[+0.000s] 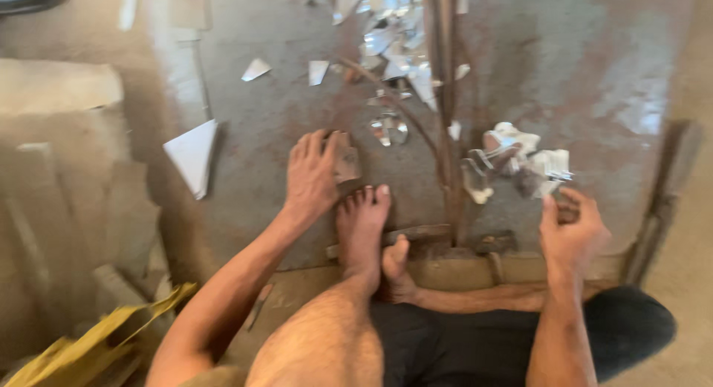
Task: The person sits on the floor at a low metal table and cuts small pieces from scrap mirror shards using a hand shear mounted on a wooden frame, working one shard at a time. Cut pieces and offcuts accumulate in piles on the table as the person trims each shard to shape.
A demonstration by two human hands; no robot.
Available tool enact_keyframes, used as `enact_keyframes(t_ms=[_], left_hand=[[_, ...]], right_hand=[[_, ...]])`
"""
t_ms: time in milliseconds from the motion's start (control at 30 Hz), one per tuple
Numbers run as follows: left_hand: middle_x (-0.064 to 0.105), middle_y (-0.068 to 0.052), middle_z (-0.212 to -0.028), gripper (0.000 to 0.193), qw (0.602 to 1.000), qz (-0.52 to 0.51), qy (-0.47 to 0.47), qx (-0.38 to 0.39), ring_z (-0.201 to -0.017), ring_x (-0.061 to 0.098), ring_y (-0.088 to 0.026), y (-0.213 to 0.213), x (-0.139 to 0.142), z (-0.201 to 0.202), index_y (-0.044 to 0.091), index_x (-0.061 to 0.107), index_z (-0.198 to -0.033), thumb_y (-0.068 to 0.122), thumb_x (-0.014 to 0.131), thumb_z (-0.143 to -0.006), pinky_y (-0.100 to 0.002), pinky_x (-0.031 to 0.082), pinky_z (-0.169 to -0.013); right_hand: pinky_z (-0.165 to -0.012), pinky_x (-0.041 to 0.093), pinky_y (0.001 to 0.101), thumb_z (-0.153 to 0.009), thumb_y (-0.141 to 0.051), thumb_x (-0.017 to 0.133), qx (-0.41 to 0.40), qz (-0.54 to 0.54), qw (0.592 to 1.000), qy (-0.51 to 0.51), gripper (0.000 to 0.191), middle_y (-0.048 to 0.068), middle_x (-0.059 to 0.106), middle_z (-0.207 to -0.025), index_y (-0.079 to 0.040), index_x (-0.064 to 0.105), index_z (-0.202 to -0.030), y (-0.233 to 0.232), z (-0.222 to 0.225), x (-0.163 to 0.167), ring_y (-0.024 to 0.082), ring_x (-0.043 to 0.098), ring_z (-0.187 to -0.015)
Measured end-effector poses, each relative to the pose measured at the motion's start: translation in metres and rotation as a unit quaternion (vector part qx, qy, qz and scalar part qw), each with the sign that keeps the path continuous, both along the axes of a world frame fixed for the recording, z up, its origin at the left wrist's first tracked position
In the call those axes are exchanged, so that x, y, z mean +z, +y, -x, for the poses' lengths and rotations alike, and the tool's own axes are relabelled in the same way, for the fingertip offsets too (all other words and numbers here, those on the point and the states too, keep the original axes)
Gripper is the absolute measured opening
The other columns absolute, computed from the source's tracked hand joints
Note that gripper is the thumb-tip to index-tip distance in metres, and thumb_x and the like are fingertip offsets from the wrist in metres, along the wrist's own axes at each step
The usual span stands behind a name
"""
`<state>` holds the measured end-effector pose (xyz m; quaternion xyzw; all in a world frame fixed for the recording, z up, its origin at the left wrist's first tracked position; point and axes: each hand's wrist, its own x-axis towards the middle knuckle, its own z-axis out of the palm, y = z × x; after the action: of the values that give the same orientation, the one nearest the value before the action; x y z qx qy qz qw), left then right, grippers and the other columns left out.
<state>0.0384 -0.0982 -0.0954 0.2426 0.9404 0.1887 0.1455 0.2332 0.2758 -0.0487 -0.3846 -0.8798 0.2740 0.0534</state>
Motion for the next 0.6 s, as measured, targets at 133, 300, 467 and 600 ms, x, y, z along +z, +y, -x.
enact_keyframes(t_ms=[133, 300, 467, 600], left_hand=[[0.050, -0.019, -0.136, 0.084, 1.000, -0.012, 0.007, 0.006, -0.129, 0.046, -0.039, -0.001, 0.006, 0.002, 0.001, 0.050, -0.142, 0.000, 0.075, -0.062, -0.047, 0.040, -0.106], [0.051, -0.022, -0.125, 0.081, 0.999, -0.039, 0.006, 0.031, -0.119, 0.045, -0.042, 0.004, 0.010, 0.006, -0.003, 0.052, -0.130, 0.006, 0.080, -0.054, -0.052, 0.039, -0.100], [0.052, -0.021, -0.117, 0.045, 0.996, -0.060, -0.060, 0.012, -0.109, 0.052, -0.040, 0.008, 0.032, 0.005, 0.002, 0.057, -0.113, -0.007, 0.068, -0.070, -0.048, 0.046, -0.091], [0.059, -0.016, -0.104, 0.029, 0.976, -0.151, -0.111, -0.109, -0.101, 0.057, -0.037, 0.016, 0.072, -0.013, 0.004, 0.058, -0.103, -0.003, 0.069, -0.077, -0.048, 0.047, -0.088]], right_hand=[[-0.078, 0.056, 0.0262, -0.104, -0.007, 0.078, 0.029, 0.101, 0.993, 0.062, 0.020, 0.010, 0.073, -0.100, 0.004, 0.070, -0.119, -0.035, -0.022, -0.006, 0.012, 0.069, -0.088], [-0.077, 0.057, 0.0231, -0.102, -0.006, 0.073, 0.000, 0.236, 0.964, 0.119, 0.019, 0.006, 0.072, -0.102, 0.002, 0.069, -0.120, -0.069, -0.032, -0.001, 0.008, 0.068, -0.086], [-0.068, 0.055, 0.0223, -0.098, -0.007, 0.076, 0.083, 0.138, 0.983, 0.086, 0.019, 0.007, 0.074, -0.097, -0.002, 0.074, -0.116, -0.108, -0.006, 0.037, 0.009, 0.069, -0.079], [-0.059, 0.050, 0.0249, -0.084, -0.011, 0.077, 0.166, 0.176, 0.966, 0.089, 0.035, 0.006, 0.071, -0.102, -0.004, 0.069, -0.117, -0.152, 0.026, 0.059, 0.012, 0.065, -0.083]])
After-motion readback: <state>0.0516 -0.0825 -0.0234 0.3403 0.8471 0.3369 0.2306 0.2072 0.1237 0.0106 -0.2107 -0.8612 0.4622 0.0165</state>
